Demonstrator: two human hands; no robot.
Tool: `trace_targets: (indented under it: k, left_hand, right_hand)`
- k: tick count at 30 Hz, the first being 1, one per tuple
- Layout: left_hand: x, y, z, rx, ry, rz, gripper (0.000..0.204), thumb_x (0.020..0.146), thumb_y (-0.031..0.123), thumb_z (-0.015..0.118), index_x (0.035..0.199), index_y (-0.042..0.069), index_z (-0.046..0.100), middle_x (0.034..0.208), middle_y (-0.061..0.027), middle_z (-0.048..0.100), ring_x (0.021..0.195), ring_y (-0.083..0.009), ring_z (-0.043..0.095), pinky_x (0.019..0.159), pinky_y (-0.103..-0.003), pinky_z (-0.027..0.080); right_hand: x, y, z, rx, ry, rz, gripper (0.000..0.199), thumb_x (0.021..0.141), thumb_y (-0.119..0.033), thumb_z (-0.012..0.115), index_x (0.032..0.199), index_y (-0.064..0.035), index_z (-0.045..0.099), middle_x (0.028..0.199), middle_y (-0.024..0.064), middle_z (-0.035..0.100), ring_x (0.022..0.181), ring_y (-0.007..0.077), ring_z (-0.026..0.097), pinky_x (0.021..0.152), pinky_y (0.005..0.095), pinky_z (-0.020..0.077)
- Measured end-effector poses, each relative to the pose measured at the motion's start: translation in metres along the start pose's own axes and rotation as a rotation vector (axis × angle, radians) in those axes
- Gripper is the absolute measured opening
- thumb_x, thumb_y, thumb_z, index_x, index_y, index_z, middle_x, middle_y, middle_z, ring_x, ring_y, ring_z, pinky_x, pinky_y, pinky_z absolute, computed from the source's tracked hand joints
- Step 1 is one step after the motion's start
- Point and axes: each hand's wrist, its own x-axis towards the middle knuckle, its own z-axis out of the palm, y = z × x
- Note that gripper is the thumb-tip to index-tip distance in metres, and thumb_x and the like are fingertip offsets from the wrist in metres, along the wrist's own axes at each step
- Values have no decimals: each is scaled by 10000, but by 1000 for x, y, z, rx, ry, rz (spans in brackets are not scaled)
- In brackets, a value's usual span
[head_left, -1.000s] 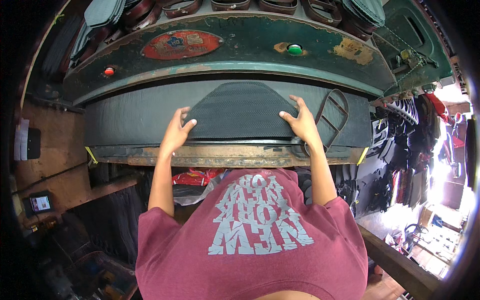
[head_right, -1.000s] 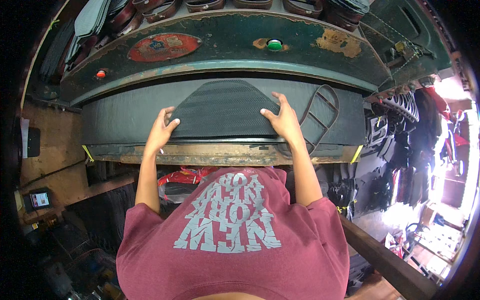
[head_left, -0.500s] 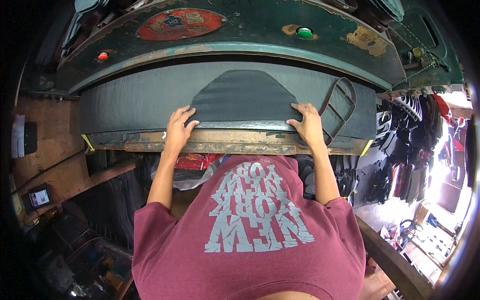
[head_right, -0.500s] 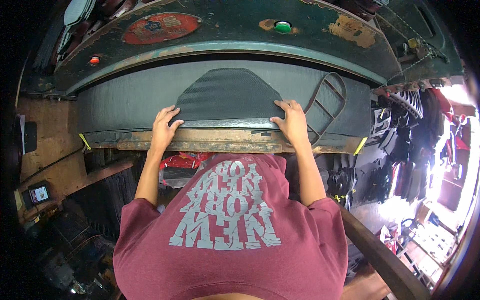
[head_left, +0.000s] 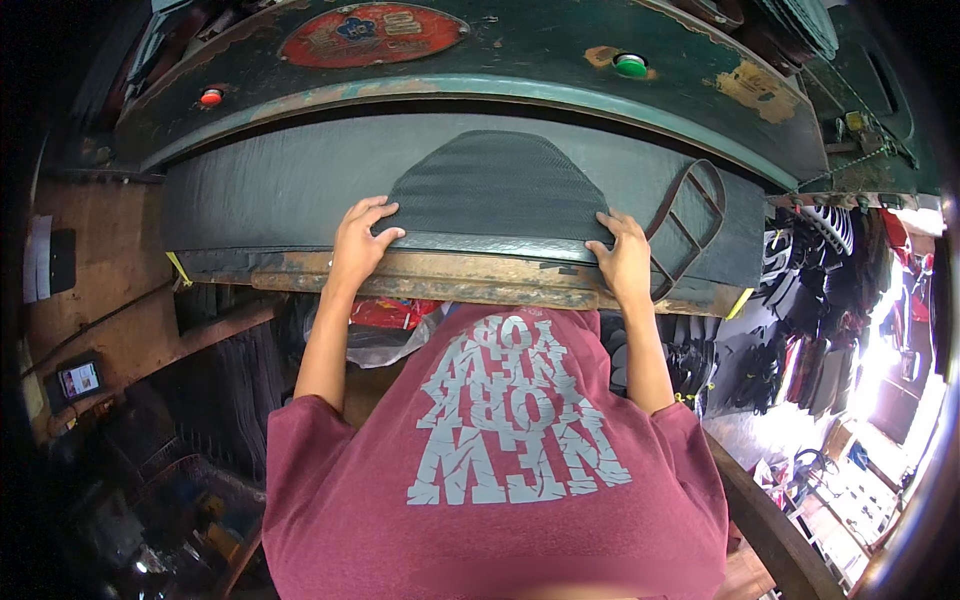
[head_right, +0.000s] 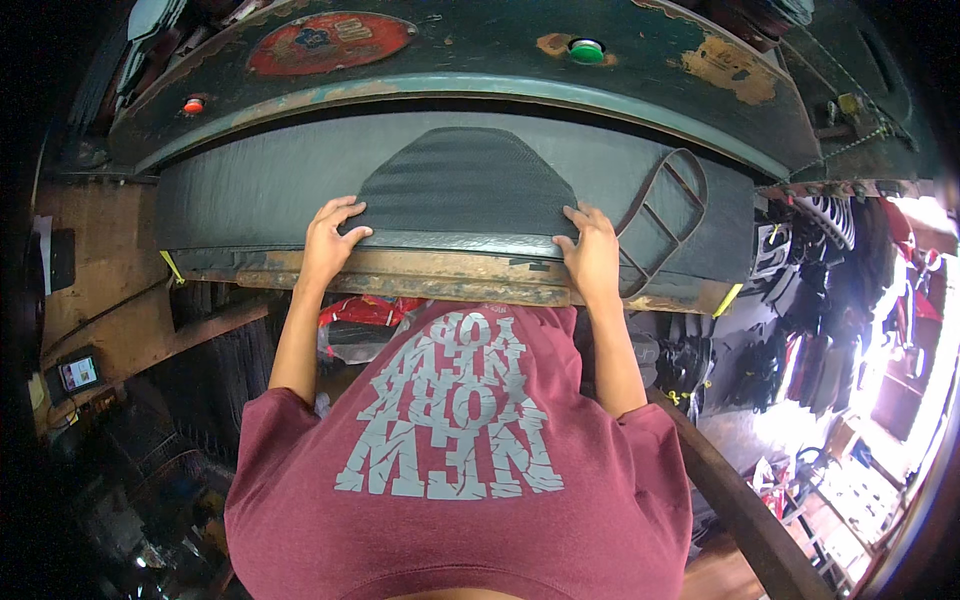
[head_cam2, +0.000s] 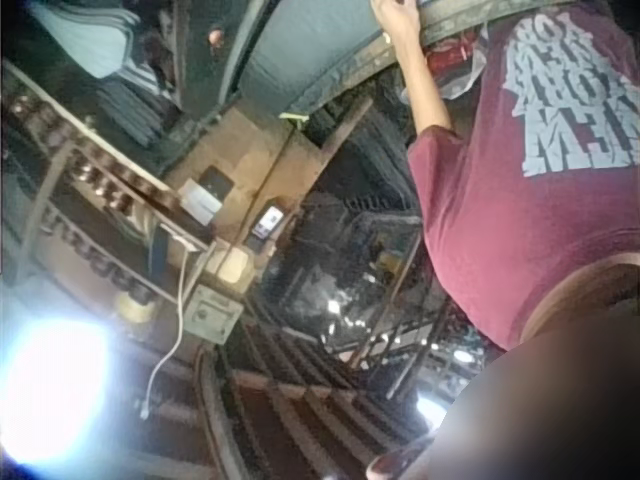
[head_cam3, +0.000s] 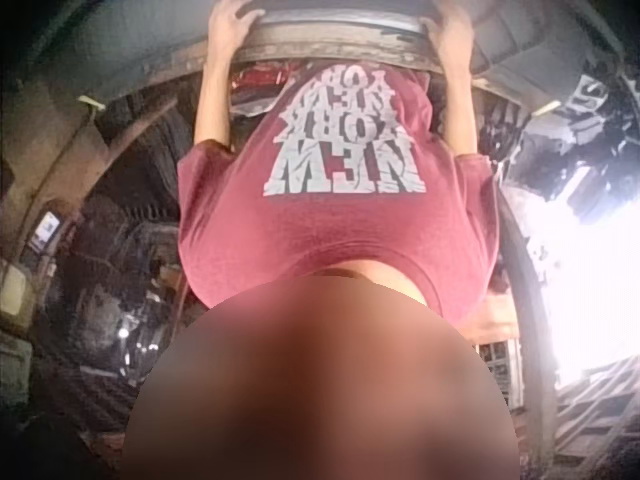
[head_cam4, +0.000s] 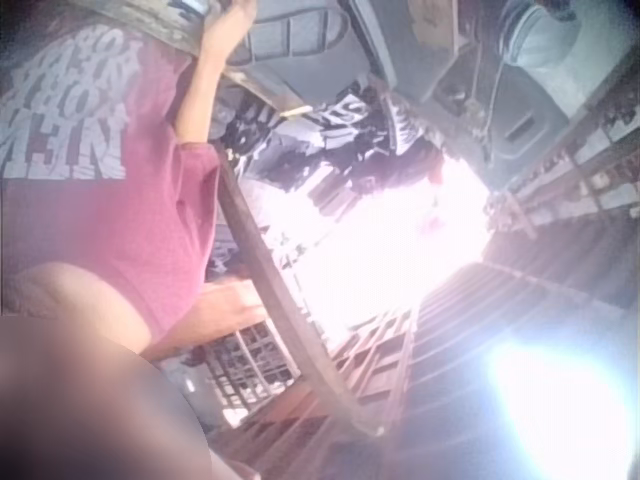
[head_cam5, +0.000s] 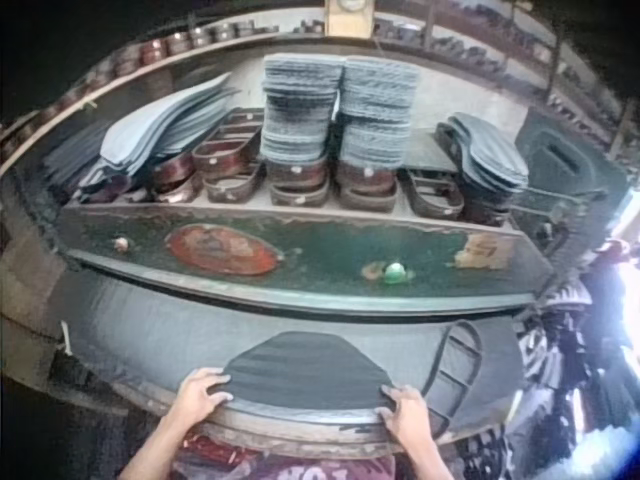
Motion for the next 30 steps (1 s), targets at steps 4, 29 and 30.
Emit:
trace_targets:
  k: [4, 29, 30]
  left_hand:
    - [-5, 1, 3, 2, 32, 34, 435, 772, 121, 833, 1189, 37, 743, 1314, -157, 667, 1219, -345, 614, 1047, -419, 477]
    - [2, 32, -2, -416, 201, -43, 367, 967, 36, 617, 1331, -8, 614, 1206, -164, 675, 1019, -238, 681, 949, -348, 519]
    - [3, 31, -4, -434, 221, -64, 355, 982, 50, 604, 1333, -7, 617, 1186, -159, 685, 1031, -220, 674, 947, -357, 519]
  right_hand:
    - [3, 4, -1, 27, -24, 8, 528, 719, -135, 857, 1220, -34, 723, 1332, 215, 652, 1258, 373, 597, 1086, 424, 469]
    - [-30, 19, -67, 403, 169, 544, 313, 935, -239, 720, 1055, 47, 675, 909, 183, 737, 858, 252, 710, 783, 373, 520]
    - [-47, 17, -94, 608, 92, 541, 253, 956, -200, 703, 1031, 41, 683, 853, 61, 691, 805, 132, 618, 745, 315, 491]
